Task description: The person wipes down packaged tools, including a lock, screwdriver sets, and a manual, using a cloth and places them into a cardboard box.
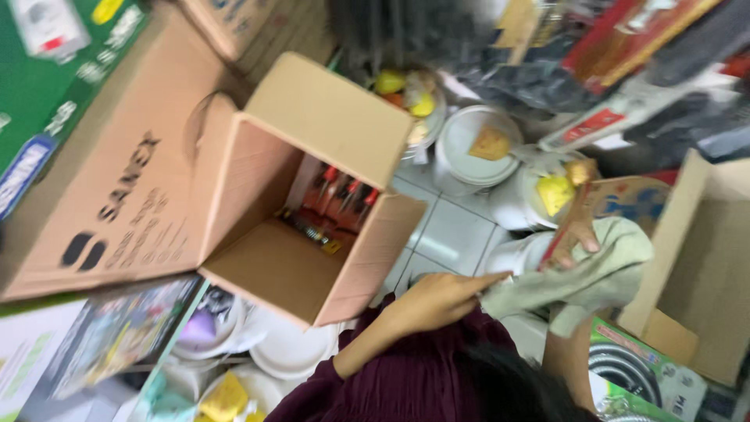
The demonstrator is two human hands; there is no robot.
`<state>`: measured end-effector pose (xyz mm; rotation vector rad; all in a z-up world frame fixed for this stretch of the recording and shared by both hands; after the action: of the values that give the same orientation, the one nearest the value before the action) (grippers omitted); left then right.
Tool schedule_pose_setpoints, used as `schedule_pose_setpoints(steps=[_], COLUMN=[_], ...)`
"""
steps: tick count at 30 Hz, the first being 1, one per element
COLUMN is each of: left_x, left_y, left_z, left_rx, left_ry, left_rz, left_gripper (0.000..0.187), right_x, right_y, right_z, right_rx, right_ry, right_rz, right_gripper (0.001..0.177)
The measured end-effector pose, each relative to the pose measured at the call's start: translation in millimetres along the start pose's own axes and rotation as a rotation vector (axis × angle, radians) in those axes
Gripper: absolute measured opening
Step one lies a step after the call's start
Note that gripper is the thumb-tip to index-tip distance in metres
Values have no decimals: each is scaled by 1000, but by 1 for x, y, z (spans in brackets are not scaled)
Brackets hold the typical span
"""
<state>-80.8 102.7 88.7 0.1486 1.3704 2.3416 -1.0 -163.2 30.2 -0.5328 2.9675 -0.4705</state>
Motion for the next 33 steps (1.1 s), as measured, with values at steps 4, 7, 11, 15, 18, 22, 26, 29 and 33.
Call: schedule_pose_setpoints(steps=[4,7,11,15,18,22,26,29,33], left_x=[57,94,125,121,94,35,46,56,58], left_y=[-13,-38,-98,-221,-351,-439,-471,-472,-471], left_z=[33,54,73,66,34,41,29,16,5], left_rx=[201,195,-98,-374,-658,-529,-337,-302,-76], left_ry=[249,504,665,561,306,-161,499,919,1198], left_rz=[-35,48,448,653,696,1077,1214,1373,1387], left_gripper=[49,43,39,45,50,50,89,107,110], right_x=[-8,-20,-17,6,17,64,72,70,64], right_y=[51,85,121,122,108,87,94,102,112], right_z=[-24,10,97,160,170,148,113,105,96], right_rx=[-81,-47,-17,34,-49,28,14,11,52], right_ry=[43,-13,-181,-259,-268,43,173,212,329], right_rz=[-47,-152,-246,-252,-352,-327,-305,-301,-264], right_gripper=[21,23,22,27,28,42,47,53,57])
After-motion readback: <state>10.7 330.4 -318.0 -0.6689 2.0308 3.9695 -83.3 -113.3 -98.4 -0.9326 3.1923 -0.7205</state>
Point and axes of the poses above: each hand's wrist, its own x-axis away from the middle knuckle, its own z-axis out of the back of the hand, y = z × x, the point moved 1 cm from there along -x, towards the middle knuckle, and after that the axes turned 13 degrees about y, right-handed, at the moved point
